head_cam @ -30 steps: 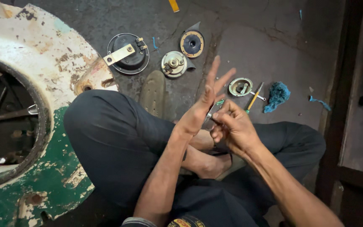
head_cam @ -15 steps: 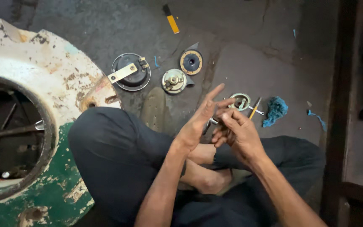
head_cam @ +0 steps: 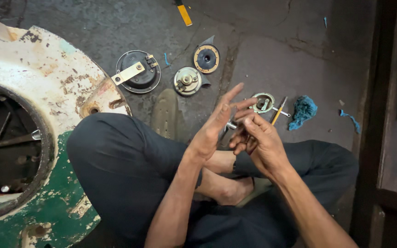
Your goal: The person sits on the floor and uses a green screwdriver to adjust internal components of a small cylindrical metal part. They then wipe the part with a blue cloth, handle a small metal pin, and reassemble the components.
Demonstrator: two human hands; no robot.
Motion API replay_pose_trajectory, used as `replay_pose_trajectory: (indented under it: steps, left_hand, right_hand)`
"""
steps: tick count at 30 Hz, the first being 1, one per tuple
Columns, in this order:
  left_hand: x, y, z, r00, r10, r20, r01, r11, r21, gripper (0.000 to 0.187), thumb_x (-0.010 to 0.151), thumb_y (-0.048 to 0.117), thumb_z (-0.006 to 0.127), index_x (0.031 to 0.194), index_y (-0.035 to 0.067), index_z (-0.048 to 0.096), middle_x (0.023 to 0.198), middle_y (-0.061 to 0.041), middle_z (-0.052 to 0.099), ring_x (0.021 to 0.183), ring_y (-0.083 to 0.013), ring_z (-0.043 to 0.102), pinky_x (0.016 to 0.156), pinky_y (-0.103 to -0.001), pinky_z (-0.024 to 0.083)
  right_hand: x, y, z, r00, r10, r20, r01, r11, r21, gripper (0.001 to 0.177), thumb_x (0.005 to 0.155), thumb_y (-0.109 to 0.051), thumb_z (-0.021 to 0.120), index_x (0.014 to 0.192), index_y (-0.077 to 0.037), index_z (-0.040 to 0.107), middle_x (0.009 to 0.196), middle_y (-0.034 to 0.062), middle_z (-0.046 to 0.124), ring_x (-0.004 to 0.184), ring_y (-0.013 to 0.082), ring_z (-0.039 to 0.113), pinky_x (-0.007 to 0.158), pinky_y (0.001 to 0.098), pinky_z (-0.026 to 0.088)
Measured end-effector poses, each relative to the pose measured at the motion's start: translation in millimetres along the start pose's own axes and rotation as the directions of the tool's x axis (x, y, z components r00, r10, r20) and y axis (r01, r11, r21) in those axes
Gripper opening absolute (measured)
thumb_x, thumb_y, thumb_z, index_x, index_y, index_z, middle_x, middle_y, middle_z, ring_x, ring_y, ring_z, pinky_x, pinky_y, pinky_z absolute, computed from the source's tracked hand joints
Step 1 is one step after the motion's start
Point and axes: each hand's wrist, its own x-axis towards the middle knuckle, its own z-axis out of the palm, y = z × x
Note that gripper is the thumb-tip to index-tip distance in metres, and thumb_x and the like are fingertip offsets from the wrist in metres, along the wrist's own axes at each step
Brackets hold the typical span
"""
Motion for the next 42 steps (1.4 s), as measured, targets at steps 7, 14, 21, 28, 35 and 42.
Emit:
replay_pose_trajectory:
  steps: [7,14,21,28,35,42]
  left_hand:
    - [0.7,-1.3,2.1,0.998,0.052,0.023,-0.053,0.997,0.051,0.094,0.102,0.069,0.046,0.166,0.006,0.020,0.159,-0.023,0.046,0.146,-0.0395,0.048,0.123,-0.050,0.038]
    - [-3.1,0.1,0.2,0.987,0.127,0.102,-0.134,0.989,0.060,0.094,0.104,0.069,0.047,0.168,0.005,0.020,0.162,-0.025,0.045,0.150,-0.0398,0.046,0.129,-0.051,0.034]
    - [-3.0,-0.5,-0.6,0.957,0.193,0.215,-0.185,0.981,-0.056,0.095,0.105,0.067,0.050,0.170,0.007,0.014,0.165,-0.025,0.039,0.151,-0.0376,0.041,0.130,-0.050,0.032]
    - [-6.2,-6.7,8.4,0.942,0.230,0.244,-0.128,0.919,-0.374,0.096,0.101,0.065,0.056,0.170,0.014,0.013,0.162,-0.030,0.032,0.154,-0.0377,0.034,0.130,-0.051,0.031]
    - [-8.4,-7.1,13.9,0.964,0.196,0.177,-0.064,0.823,-0.564,0.080,0.106,0.065,0.043,0.169,0.023,0.018,0.164,-0.030,0.028,0.153,-0.0393,0.032,0.125,-0.047,0.037]
    - [-22.4,12.4,27.2,0.994,0.105,-0.011,-0.093,0.817,-0.569,0.078,0.106,0.068,0.035,0.167,0.022,0.020,0.169,-0.030,0.025,0.156,-0.0419,0.030,0.116,-0.046,0.040]
  right_hand:
    - [-5.1,-1.2,2.2,0.998,-0.036,-0.048,0.033,0.998,-0.052,0.014,0.099,-0.014,0.067,0.106,-0.003,0.062,0.086,0.0068,0.067,0.075,0.0172,0.069,0.062,0.0310,0.058]
    - [-10.2,2.9,5.6,0.989,-0.099,-0.106,0.095,0.994,-0.044,0.009,0.098,-0.010,0.069,0.100,-0.004,0.064,0.080,0.0054,0.065,0.066,0.0143,0.062,0.061,0.0285,0.049]
    - [-17.6,-1.4,11.4,0.979,-0.102,-0.175,0.101,0.995,-0.015,0.011,0.096,-0.008,0.068,0.103,-0.001,0.064,0.090,0.0082,0.071,0.075,0.0175,0.069,0.066,0.0307,0.057]
    - [-32.5,-4.0,15.8,0.982,-0.109,-0.153,0.107,0.994,-0.016,0.012,0.099,-0.009,0.064,0.106,0.001,0.062,0.094,0.0143,0.072,0.078,0.0220,0.071,0.068,0.0328,0.059]
    - [-40.0,-8.9,18.6,0.992,-0.094,-0.085,0.099,0.993,0.068,0.012,0.102,-0.006,0.056,0.112,0.001,0.056,0.095,0.0233,0.073,0.078,0.0289,0.075,0.061,0.0327,0.061]
    - [-38.4,-9.4,24.4,0.995,-0.027,-0.096,0.039,0.990,0.132,0.019,0.100,-0.005,0.057,0.118,-0.001,0.056,0.093,0.0223,0.072,0.075,0.0283,0.074,0.054,0.0323,0.060]
